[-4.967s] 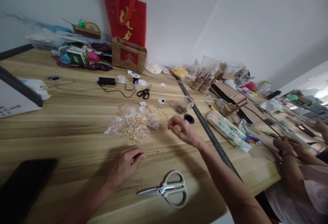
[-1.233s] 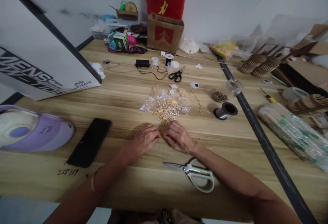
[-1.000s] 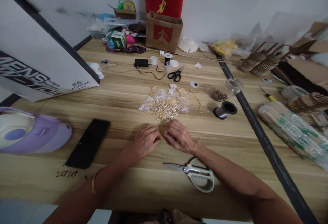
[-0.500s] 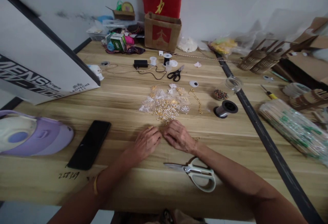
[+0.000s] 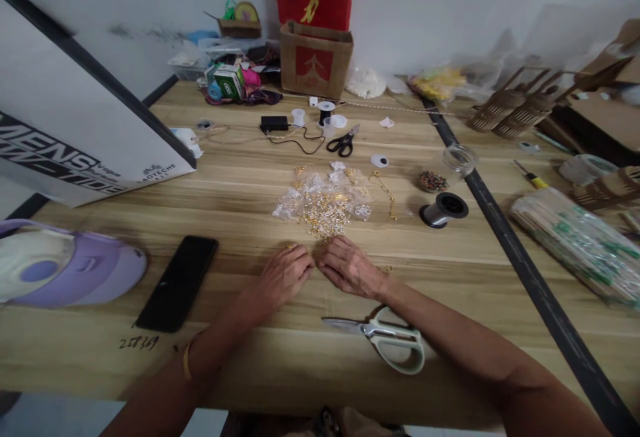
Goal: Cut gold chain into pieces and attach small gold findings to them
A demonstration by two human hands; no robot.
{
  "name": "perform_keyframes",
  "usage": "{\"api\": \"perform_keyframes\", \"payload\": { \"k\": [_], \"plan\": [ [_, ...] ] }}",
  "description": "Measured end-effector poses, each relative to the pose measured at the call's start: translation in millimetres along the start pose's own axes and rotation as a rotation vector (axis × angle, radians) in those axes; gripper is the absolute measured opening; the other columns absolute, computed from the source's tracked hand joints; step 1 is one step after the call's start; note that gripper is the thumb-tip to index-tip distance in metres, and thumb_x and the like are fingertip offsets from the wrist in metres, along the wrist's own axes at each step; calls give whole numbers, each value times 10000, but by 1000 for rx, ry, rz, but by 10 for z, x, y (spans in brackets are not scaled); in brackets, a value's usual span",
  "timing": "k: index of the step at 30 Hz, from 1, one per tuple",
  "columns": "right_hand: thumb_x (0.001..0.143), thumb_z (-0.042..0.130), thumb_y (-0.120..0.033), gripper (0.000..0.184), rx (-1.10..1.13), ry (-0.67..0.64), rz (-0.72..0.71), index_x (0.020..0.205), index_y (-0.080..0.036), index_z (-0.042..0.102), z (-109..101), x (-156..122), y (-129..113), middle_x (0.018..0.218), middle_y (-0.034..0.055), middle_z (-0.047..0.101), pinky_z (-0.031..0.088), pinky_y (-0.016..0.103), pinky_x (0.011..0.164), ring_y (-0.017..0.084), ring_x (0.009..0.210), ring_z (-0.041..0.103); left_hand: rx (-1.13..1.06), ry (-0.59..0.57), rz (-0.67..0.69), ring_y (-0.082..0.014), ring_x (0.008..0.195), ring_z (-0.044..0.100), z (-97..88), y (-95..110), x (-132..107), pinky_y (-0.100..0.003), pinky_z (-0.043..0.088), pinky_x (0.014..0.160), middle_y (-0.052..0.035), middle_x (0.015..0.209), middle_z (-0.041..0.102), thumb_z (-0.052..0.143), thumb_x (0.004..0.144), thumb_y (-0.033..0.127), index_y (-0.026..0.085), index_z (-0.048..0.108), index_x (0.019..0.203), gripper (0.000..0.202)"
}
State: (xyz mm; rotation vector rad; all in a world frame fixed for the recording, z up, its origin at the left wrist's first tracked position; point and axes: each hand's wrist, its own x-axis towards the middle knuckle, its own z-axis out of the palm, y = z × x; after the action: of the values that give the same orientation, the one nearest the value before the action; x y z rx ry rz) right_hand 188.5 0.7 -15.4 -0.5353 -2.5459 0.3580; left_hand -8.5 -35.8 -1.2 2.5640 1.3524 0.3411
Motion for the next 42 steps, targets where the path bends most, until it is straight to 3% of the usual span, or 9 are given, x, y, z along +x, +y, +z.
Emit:
{"api": "perform_keyframes", "payload": {
  "k": [14,25,37,42],
  "plan": [
    [909,439,-185,122,-22,-9,8,861,-154,547,12,-18,8,828,75,554,399,361,807,194,839,472,-8,-14,-59,-172,767,545,-46,3,15,-292,431,721,-39,785,590,518,849,142,158,610,768,124],
    [907,438,-192,120,-9,16,26,828,-167,525,40,-34,27,804,65,531,389,351,781,189,812,468,-63,12,-41,-180,801,544,-29,28,31,-313,436,754,-45,814,592,485,892,191,158,616,811,158],
    [896,449,-180,113,-21,2,21,813,-161,523,25,-24,18,797,63,531,396,344,786,189,806,452,47,14,7,-188,809,536,5,23,14,-322,449,763,-55,831,577,471,893,176,148,580,783,157],
    [903,432,-184,136,-22,-6,27,805,-161,523,24,-25,18,791,65,528,397,343,772,187,795,446,-28,49,40,-173,813,536,19,19,9,-307,454,772,-54,836,580,452,897,157,149,570,781,166]
  ]
}}
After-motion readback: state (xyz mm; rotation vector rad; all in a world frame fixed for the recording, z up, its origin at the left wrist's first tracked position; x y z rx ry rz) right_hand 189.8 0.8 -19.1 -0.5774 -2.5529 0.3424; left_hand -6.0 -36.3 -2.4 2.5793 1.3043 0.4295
